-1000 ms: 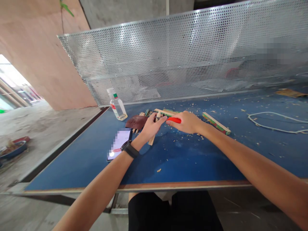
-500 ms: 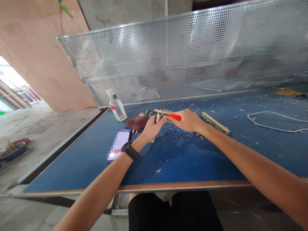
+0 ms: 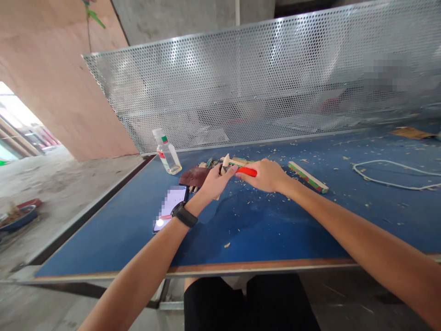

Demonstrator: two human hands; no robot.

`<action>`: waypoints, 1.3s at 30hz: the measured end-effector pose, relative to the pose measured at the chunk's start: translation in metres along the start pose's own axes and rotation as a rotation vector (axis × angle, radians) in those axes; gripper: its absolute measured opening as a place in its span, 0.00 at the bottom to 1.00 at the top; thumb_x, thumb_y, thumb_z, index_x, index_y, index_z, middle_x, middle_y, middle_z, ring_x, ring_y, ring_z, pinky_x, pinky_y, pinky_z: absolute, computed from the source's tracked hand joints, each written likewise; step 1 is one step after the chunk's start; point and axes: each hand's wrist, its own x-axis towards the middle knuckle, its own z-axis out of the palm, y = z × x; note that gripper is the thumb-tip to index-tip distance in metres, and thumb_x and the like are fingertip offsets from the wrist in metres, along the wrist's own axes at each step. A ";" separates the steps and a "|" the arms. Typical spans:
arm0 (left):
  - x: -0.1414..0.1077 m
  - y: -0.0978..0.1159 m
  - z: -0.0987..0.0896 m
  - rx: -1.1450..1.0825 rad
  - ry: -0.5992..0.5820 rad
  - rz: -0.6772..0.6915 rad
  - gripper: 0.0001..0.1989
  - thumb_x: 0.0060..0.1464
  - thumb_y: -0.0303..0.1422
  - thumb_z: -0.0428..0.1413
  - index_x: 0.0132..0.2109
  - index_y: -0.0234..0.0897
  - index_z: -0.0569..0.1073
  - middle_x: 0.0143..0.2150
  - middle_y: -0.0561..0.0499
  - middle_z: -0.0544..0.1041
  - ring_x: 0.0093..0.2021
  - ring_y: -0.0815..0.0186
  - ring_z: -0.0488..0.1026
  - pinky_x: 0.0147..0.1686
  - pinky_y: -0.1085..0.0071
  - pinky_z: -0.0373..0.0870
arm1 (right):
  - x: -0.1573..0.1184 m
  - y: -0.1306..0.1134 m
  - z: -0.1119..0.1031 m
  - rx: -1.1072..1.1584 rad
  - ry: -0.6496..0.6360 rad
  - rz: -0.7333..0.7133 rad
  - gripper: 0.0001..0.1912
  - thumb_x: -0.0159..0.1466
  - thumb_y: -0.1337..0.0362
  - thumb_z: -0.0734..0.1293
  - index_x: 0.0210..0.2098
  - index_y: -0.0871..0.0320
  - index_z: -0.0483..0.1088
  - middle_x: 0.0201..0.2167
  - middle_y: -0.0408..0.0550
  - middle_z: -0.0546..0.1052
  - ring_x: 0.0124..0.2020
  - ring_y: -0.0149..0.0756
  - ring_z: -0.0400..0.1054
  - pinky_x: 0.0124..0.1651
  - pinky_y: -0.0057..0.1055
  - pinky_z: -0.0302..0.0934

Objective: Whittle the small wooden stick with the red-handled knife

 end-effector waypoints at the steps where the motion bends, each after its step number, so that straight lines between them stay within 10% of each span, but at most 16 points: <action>1: 0.000 0.000 0.000 0.013 0.005 0.011 0.21 0.62 0.51 0.64 0.37 0.39 0.69 0.23 0.59 0.60 0.21 0.73 0.55 0.24 0.71 0.51 | 0.000 -0.001 0.001 -0.021 0.017 0.010 0.31 0.70 0.33 0.59 0.44 0.47 0.84 0.33 0.51 0.83 0.34 0.46 0.74 0.33 0.37 0.54; 6: -0.003 0.000 0.003 0.052 0.082 -0.024 0.23 0.65 0.54 0.58 0.33 0.40 0.65 0.24 0.57 0.62 0.23 0.72 0.58 0.25 0.70 0.54 | -0.001 -0.002 0.002 -0.033 0.054 0.055 0.36 0.70 0.32 0.57 0.61 0.43 0.79 0.33 0.52 0.83 0.33 0.48 0.75 0.32 0.37 0.54; 20: -0.008 0.009 0.007 0.090 0.087 -0.030 0.18 0.62 0.47 0.63 0.40 0.38 0.70 0.26 0.58 0.66 0.27 0.70 0.62 0.29 0.70 0.59 | 0.000 0.005 0.001 0.081 -0.064 -0.077 0.29 0.71 0.36 0.60 0.42 0.50 0.83 0.34 0.50 0.84 0.34 0.44 0.74 0.34 0.37 0.56; 39: -0.002 0.007 0.004 0.217 0.256 0.028 0.19 0.64 0.47 0.62 0.36 0.39 0.66 0.30 0.54 0.71 0.30 0.68 0.66 0.32 0.69 0.57 | -0.005 -0.010 0.005 0.034 0.028 0.079 0.34 0.73 0.34 0.56 0.50 0.50 0.84 0.34 0.54 0.83 0.34 0.48 0.76 0.33 0.36 0.54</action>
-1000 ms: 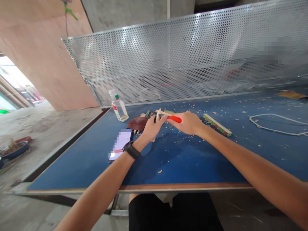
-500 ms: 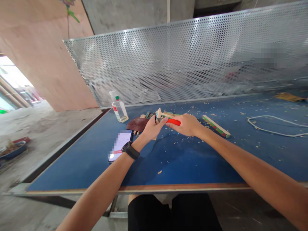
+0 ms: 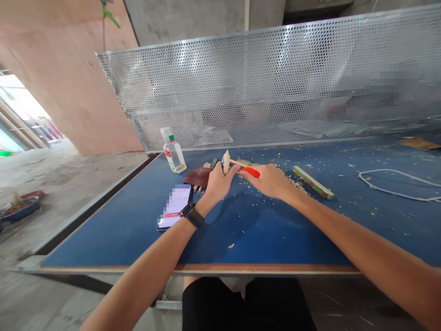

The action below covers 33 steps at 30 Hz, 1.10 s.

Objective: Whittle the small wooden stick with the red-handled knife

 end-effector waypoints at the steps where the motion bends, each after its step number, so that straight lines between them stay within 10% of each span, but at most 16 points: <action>1: -0.001 0.000 0.000 -0.010 -0.004 -0.004 0.20 0.63 0.48 0.62 0.36 0.40 0.66 0.29 0.54 0.70 0.29 0.68 0.65 0.31 0.69 0.57 | 0.000 0.001 0.001 0.000 -0.006 -0.010 0.34 0.72 0.34 0.57 0.52 0.49 0.84 0.35 0.54 0.84 0.35 0.49 0.76 0.33 0.36 0.55; 33: -0.002 -0.006 0.001 -0.084 -0.156 -0.159 0.22 0.58 0.52 0.66 0.37 0.40 0.69 0.21 0.58 0.67 0.19 0.71 0.65 0.23 0.71 0.60 | 0.003 0.017 0.004 0.022 0.002 -0.182 0.29 0.73 0.39 0.60 0.55 0.51 0.81 0.39 0.52 0.85 0.37 0.45 0.77 0.37 0.36 0.60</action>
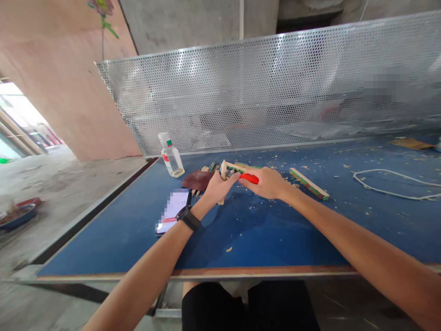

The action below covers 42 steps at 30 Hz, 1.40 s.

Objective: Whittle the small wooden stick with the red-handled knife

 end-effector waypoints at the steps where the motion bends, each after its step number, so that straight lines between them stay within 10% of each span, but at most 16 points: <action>1: 0.000 -0.001 0.000 -0.002 0.001 0.021 0.21 0.58 0.52 0.66 0.38 0.40 0.70 0.21 0.58 0.68 0.21 0.71 0.66 0.24 0.72 0.61 | 0.000 0.000 0.001 0.001 -0.007 -0.016 0.29 0.73 0.39 0.60 0.54 0.51 0.82 0.40 0.51 0.85 0.38 0.45 0.77 0.37 0.36 0.60; 42: -0.003 -0.002 -0.002 0.160 0.031 0.021 0.18 0.61 0.49 0.63 0.39 0.40 0.69 0.26 0.54 0.73 0.29 0.66 0.71 0.30 0.70 0.62 | 0.005 -0.002 0.000 -0.004 -0.119 -0.030 0.31 0.73 0.37 0.57 0.42 0.51 0.81 0.37 0.52 0.84 0.35 0.44 0.72 0.34 0.36 0.53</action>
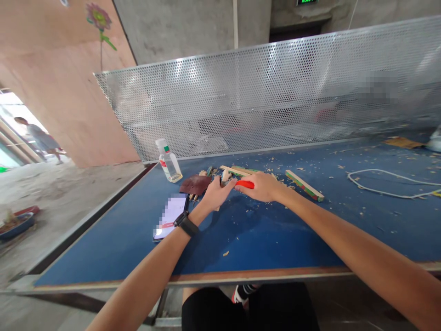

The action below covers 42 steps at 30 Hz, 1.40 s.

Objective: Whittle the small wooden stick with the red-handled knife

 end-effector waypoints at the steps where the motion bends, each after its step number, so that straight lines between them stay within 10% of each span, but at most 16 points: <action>1: 0.000 0.001 0.000 -0.026 -0.018 0.004 0.18 0.61 0.49 0.62 0.40 0.40 0.69 0.26 0.54 0.73 0.29 0.66 0.70 0.30 0.70 0.62 | 0.000 0.000 0.000 -0.009 0.012 0.011 0.31 0.73 0.36 0.57 0.42 0.51 0.82 0.37 0.52 0.84 0.35 0.44 0.73 0.34 0.36 0.53; 31: -0.007 0.012 -0.001 -0.561 -0.226 -0.084 0.22 0.58 0.39 0.70 0.49 0.38 0.66 0.28 0.59 0.72 0.20 0.75 0.69 0.23 0.73 0.73 | -0.001 0.007 -0.010 0.181 -0.009 -0.058 0.32 0.73 0.37 0.57 0.36 0.53 0.80 0.28 0.47 0.79 0.31 0.40 0.70 0.36 0.38 0.57; 42: -0.007 0.013 -0.005 -0.535 -0.231 -0.007 0.21 0.59 0.45 0.69 0.45 0.39 0.67 0.27 0.62 0.65 0.17 0.79 0.60 0.17 0.77 0.60 | 0.000 0.002 -0.007 0.090 0.054 0.071 0.30 0.71 0.36 0.59 0.44 0.50 0.83 0.30 0.48 0.81 0.30 0.41 0.70 0.33 0.36 0.53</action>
